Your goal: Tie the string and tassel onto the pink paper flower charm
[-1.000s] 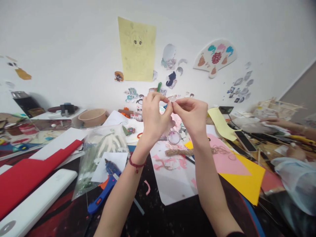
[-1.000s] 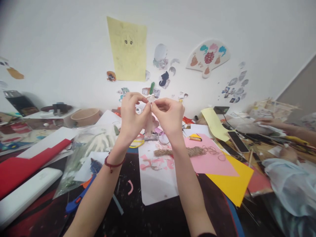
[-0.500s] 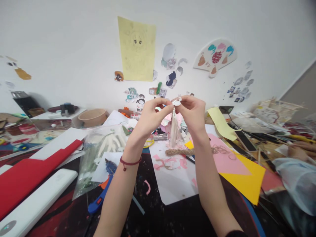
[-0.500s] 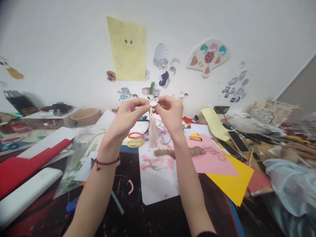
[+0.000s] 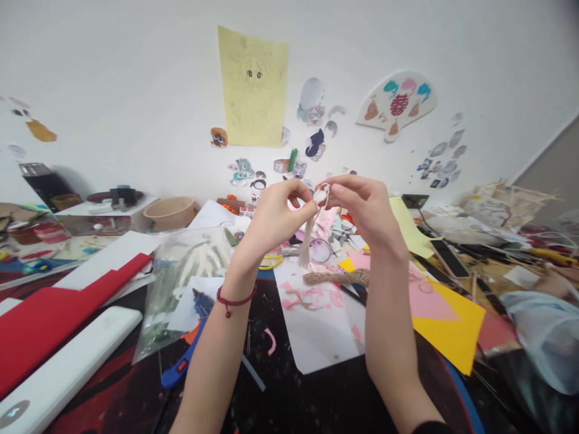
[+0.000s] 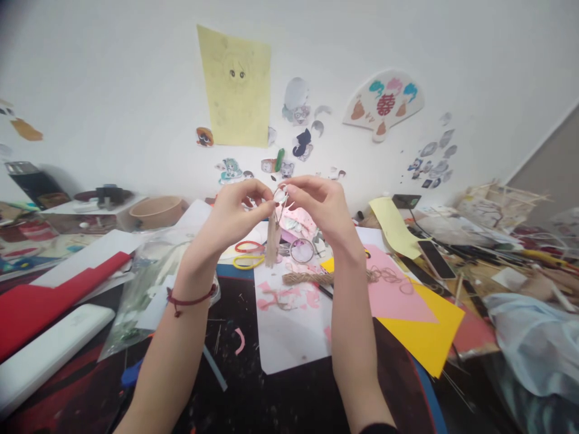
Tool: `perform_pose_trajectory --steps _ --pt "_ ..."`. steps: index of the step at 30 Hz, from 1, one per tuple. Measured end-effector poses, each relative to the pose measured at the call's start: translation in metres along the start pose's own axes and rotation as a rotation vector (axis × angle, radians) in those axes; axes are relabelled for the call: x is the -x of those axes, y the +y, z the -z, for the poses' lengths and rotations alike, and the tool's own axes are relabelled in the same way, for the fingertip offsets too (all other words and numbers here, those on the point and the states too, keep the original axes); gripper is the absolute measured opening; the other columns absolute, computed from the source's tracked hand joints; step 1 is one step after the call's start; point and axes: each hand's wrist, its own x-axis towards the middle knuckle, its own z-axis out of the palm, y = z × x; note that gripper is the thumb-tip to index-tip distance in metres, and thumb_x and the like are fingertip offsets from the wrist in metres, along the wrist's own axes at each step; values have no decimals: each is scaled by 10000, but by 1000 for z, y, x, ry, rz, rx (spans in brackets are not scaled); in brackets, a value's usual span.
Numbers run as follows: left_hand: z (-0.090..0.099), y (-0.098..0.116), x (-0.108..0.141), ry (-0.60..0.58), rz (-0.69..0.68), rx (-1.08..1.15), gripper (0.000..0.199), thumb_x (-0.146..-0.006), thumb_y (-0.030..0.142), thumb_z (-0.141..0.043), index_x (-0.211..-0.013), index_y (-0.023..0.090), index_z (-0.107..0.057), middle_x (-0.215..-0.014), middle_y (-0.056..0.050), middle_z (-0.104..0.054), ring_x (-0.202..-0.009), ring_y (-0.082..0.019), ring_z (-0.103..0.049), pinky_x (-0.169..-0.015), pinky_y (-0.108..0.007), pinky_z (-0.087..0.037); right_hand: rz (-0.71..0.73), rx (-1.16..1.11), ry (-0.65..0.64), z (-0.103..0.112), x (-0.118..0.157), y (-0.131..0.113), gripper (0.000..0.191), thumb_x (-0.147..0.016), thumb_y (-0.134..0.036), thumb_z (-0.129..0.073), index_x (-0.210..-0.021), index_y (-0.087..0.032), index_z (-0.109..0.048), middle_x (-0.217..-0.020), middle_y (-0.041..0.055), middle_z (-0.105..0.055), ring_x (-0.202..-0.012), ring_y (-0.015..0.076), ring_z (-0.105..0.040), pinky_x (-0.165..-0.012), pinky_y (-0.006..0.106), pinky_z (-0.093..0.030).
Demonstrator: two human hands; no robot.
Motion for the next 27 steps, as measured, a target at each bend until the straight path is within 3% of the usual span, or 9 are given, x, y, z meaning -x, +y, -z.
perform_pose_trajectory --steps 4,9,16,20,24,27 --pt "3 4 2 -15 -38 -65 45 -797 172 -641 -764 196 -660 -799 11 -723 -757 -146 -621 -730 -297 -449 15 30 3 -2 2 -3 221 -781 -382 -862 -930 -223 -821 -872 23 -780 -728 126 -694 -656 251 -575" --pt "6 9 5 -48 -129 -234 64 -815 148 -645 -804 211 -639 -824 19 -717 -787 -163 -609 -782 -329 -417 -26 52 62 -5 2 -3 147 -744 -322 -875 -776 -201 -798 -718 7 -736 -627 113 -638 -581 240 -527" --pt "0 6 5 -20 -311 -451 93 -870 147 -630 -900 226 -591 -899 -9 -689 -911 -216 -592 -851 -380 -386 -146 -25 61 0 0 -1 163 -697 -317 -891 -742 -192 -797 -666 4 -718 -613 122 -660 -613 247 -564" --pt "-2 8 4 -25 -411 -556 89 -897 135 -585 -916 219 -564 -1007 -51 -698 -998 -252 -575 -877 -399 -385 -187 -48 126 0 -2 2 109 -723 -271 -848 -715 -184 -782 -661 6 -708 -610 123 -662 -604 242 -569" --pt "-2 11 4 -63 -405 -547 79 -921 144 -560 -922 222 -549 -982 -50 -690 -953 -235 -584 -846 -385 -386 -178 -37 163 0 -4 4 99 -737 -250 -831 -710 -179 -769 -644 1 -693 -592 121 -649 -590 244 -562" --pt "-1 10 4 -14 -377 -484 81 -926 152 -574 -923 227 -545 -934 -24 -683 -892 -206 -594 -836 -371 -384 -151 -37 142 2 -5 4 103 -750 -257 -841 -736 -182 -772 -675 -4 -706 -622 119 -667 -626 243 -570"
